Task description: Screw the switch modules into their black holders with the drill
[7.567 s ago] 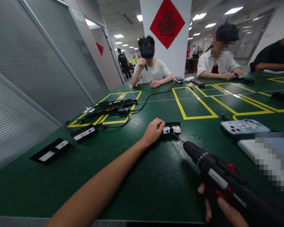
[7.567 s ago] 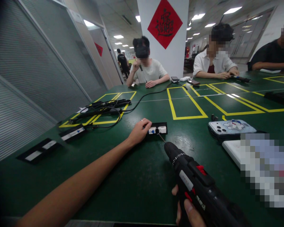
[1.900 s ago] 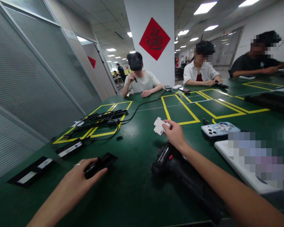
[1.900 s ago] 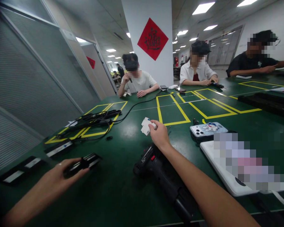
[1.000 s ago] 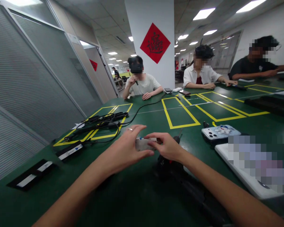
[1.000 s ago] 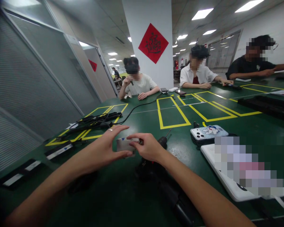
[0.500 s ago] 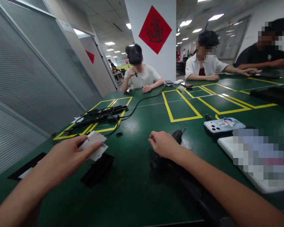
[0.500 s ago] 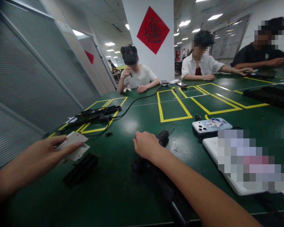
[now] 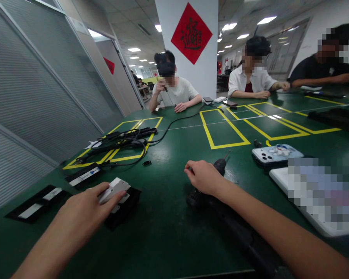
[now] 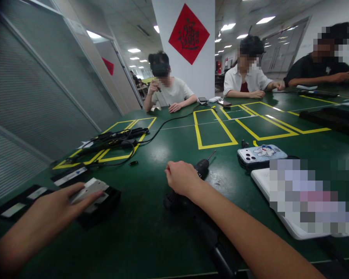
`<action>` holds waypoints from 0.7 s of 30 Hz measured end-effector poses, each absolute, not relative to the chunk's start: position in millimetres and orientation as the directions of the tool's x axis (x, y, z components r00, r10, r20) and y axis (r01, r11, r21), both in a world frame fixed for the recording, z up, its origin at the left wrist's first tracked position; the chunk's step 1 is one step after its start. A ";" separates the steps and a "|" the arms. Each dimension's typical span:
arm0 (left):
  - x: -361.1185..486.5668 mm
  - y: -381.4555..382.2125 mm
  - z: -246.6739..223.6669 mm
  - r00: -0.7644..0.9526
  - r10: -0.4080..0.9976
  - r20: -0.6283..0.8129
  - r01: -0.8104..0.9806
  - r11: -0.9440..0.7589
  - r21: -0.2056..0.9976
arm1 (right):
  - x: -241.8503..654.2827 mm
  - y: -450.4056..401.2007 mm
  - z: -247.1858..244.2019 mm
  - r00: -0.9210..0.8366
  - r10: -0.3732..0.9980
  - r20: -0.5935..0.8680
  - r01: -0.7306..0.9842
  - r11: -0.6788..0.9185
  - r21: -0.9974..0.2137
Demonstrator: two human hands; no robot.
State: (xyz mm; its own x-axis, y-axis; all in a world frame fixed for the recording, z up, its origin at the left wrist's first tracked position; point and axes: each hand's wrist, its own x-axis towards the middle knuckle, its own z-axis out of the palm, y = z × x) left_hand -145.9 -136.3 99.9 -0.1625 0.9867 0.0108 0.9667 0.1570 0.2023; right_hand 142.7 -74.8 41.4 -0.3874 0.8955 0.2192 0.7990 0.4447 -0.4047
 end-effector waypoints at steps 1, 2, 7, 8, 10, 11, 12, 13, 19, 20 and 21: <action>-143.4 -135.8 96.4 -0.144 0.990 0.003 0.973 0.141 0.184 | 142.7 -74.9 41.2 -0.387 0.895 0.223 0.799 0.446 -0.404; -141.0 -134.9 92.8 -0.121 0.993 -0.013 0.981 0.122 0.152 | 142.7 -74.9 41.1 -0.387 0.894 0.226 0.798 0.447 -0.403; -131.9 -131.1 81.8 -0.122 0.987 -0.102 0.987 0.132 0.092 | 142.9 -74.4 40.9 -0.395 0.890 0.229 0.792 0.456 -0.406; -130.5 -131.3 81.9 -0.138 0.983 -0.119 0.983 0.151 0.103 | 142.9 -74.3 40.9 -0.396 0.889 0.231 0.791 0.458 -0.406; -128.4 -132.6 83.5 -0.141 0.979 -0.145 0.980 0.159 0.120 | 143.0 -74.2 41.0 -0.399 0.886 0.235 0.788 0.462 -0.406; -128.0 -133.2 84.5 -0.140 0.978 -0.153 0.980 0.159 0.121 | 143.1 -74.3 41.1 -0.399 0.886 0.237 0.788 0.463 -0.406; -128.3 -133.6 85.1 -0.142 0.978 -0.153 0.980 0.161 0.115 | 143.3 -74.4 41.2 -0.399 0.886 0.237 0.788 0.463 -0.405; -129.1 -133.6 85.3 -0.141 0.978 -0.154 0.981 0.159 0.109 | 143.5 -74.6 41.3 -0.399 0.886 0.237 0.788 0.464 -0.405; -136.1 -126.8 74.9 -0.063 0.978 -0.201 0.989 0.088 0.118 | 143.8 -75.1 41.6 -0.402 0.887 0.228 0.789 0.462 -0.405; -134.9 -126.1 71.8 -0.062 0.978 -0.200 0.989 0.087 0.116 | 143.7 -75.0 41.5 -0.400 0.888 0.227 0.789 0.460 -0.407; -133.0 -125.9 68.6 -0.064 0.979 -0.194 0.990 0.087 0.112 | 143.6 -74.8 41.5 -0.399 0.888 0.226 0.790 0.459 -0.408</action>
State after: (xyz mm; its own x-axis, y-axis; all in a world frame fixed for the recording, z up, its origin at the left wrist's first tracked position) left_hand -133.0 -125.9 68.6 -0.0640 0.9789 -0.1943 0.9899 0.0869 0.1117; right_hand 143.6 -74.8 41.5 -0.3994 0.8885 0.2260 0.7896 0.4586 -0.4076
